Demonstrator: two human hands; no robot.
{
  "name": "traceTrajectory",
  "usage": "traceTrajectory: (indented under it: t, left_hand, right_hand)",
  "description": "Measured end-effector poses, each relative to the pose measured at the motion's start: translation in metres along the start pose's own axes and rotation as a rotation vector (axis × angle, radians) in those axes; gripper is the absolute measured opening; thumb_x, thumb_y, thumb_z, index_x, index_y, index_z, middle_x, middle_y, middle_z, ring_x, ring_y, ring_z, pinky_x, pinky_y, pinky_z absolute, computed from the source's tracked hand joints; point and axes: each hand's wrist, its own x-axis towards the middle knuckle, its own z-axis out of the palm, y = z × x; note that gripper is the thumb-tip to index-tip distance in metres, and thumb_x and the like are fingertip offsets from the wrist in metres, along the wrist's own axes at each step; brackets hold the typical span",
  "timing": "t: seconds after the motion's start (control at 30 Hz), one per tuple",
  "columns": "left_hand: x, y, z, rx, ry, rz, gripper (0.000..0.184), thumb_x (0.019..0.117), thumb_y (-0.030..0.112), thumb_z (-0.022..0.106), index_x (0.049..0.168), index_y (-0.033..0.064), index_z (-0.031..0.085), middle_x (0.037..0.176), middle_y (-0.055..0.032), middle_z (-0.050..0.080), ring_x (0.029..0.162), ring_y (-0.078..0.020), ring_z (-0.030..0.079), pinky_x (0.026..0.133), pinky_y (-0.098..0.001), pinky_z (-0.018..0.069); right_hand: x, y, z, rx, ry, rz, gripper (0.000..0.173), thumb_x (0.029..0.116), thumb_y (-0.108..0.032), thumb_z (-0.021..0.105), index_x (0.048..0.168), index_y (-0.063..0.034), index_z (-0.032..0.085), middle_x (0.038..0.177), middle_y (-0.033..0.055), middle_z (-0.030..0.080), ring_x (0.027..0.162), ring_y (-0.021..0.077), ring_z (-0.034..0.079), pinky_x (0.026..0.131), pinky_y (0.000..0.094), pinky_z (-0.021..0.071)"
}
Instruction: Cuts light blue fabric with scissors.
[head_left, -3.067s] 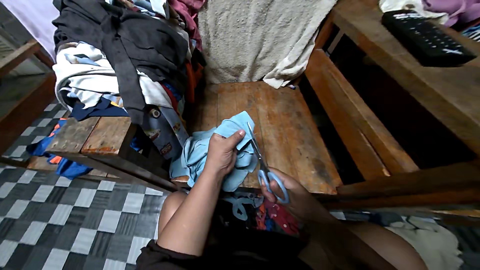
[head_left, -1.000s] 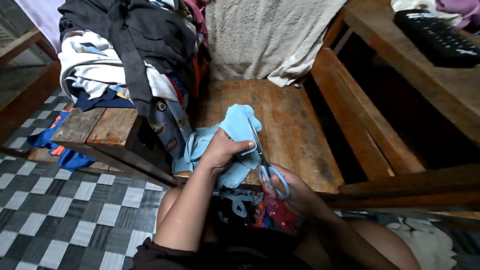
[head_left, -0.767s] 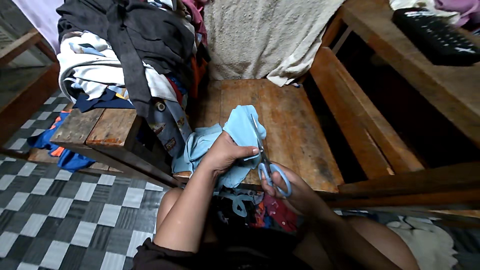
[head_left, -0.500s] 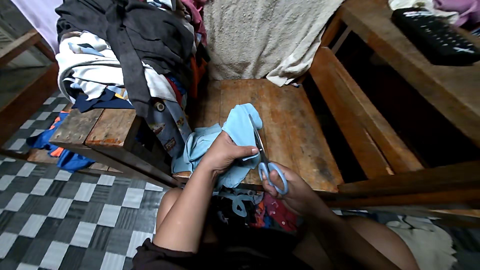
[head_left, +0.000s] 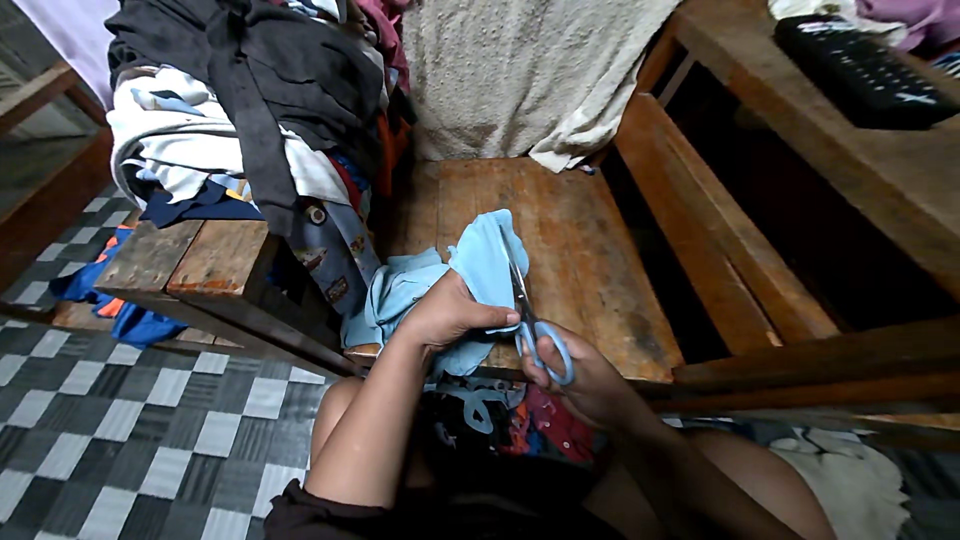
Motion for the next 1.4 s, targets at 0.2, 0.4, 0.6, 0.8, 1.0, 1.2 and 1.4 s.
traceTrajectory:
  t: [0.2, 0.4, 0.6, 0.8, 1.0, 1.2, 1.4]
  left_hand:
    - [-0.001, 0.000, -0.001, 0.004, -0.021, -0.008, 0.052, 0.0762, -0.013, 0.071, 0.123, -0.0003, 0.052, 0.104, -0.0030, 0.073, 0.097, -0.0101, 0.071, 0.092, -0.0310, 0.0586]
    - [-0.003, -0.002, -0.001, 0.059, -0.132, -0.009, 0.053, 0.0763, -0.012, 0.072, 0.124, -0.0013, 0.052, 0.107, -0.0011, 0.072, 0.100, -0.0083, 0.070, 0.094, -0.0295, 0.0579]
    - [-0.003, -0.002, -0.001, 0.056, -0.151, -0.020, 0.053, 0.0759, -0.014, 0.072, 0.123, -0.0009, 0.053, 0.106, -0.0005, 0.072, 0.099, -0.0077, 0.070, 0.093, -0.0288, 0.0579]
    - [-0.002, -0.003, -0.004, 0.080, -0.102, 0.010, 0.058, 0.0775, -0.003, 0.077, 0.130, -0.0039, 0.050, 0.112, -0.0022, 0.070, 0.102, -0.0075, 0.068, 0.095, -0.0289, 0.0566]
    - [0.013, -0.002, 0.002, -0.123, 0.489, -0.118, 0.050, 0.1121, 0.041, 0.025, 0.128, 0.0023, 0.052, 0.103, -0.0054, 0.063, 0.090, -0.0104, 0.062, 0.079, -0.0263, 0.0535]
    - [0.020, -0.009, -0.006, -0.810, 0.472, -0.205, 0.020, 0.1080, 0.017, 0.040, 0.110, 0.0067, 0.057, 0.092, -0.0108, 0.067, 0.079, -0.0174, 0.068, 0.072, -0.0288, 0.0586]
    - [0.010, -0.028, -0.003, -1.060, 0.263, 0.214, 0.038, 0.0942, 0.049, 0.065, 0.113, 0.0157, 0.067, 0.108, -0.0088, 0.072, 0.102, -0.0225, 0.071, 0.090, -0.0388, 0.0586]
  right_hand:
    - [-0.001, -0.002, 0.002, -0.010, 0.036, 0.015, 0.028, 0.0954, -0.043, 0.067, 0.099, -0.0171, 0.056, 0.066, -0.0151, 0.055, 0.053, -0.0066, 0.049, 0.051, 0.0088, 0.0416]
    - [0.000, -0.003, 0.001, -0.007, 0.046, -0.003, 0.029, 0.0980, -0.044, 0.063, 0.101, -0.0159, 0.056, 0.067, -0.0139, 0.056, 0.053, -0.0059, 0.049, 0.052, 0.0090, 0.0417]
    - [0.001, -0.002, 0.001, -0.006, 0.061, -0.012, 0.029, 0.0990, -0.043, 0.063, 0.100, -0.0157, 0.055, 0.066, -0.0138, 0.055, 0.053, -0.0058, 0.048, 0.052, 0.0088, 0.0413]
    - [-0.001, -0.007, 0.000, -0.055, 0.107, 0.039, 0.022, 0.1003, -0.036, 0.058, 0.101, -0.0151, 0.054, 0.064, -0.0141, 0.054, 0.051, -0.0057, 0.048, 0.051, 0.0092, 0.0414]
    - [-0.006, -0.016, -0.012, -0.230, -0.010, 0.071, 0.025, 0.0958, -0.040, 0.062, 0.098, -0.0167, 0.053, 0.065, -0.0161, 0.053, 0.054, -0.0063, 0.050, 0.053, 0.0096, 0.0425]
    - [-0.005, -0.018, -0.018, -0.314, -0.031, 0.120, 0.026, 0.0950, -0.040, 0.062, 0.097, -0.0161, 0.055, 0.065, -0.0145, 0.053, 0.054, -0.0047, 0.051, 0.053, 0.0116, 0.0440]
    - [-0.007, -0.018, -0.022, -0.293, -0.052, 0.064, 0.038, 0.0894, -0.052, 0.069, 0.098, -0.0180, 0.055, 0.067, -0.0159, 0.054, 0.055, -0.0056, 0.052, 0.054, 0.0110, 0.0451]
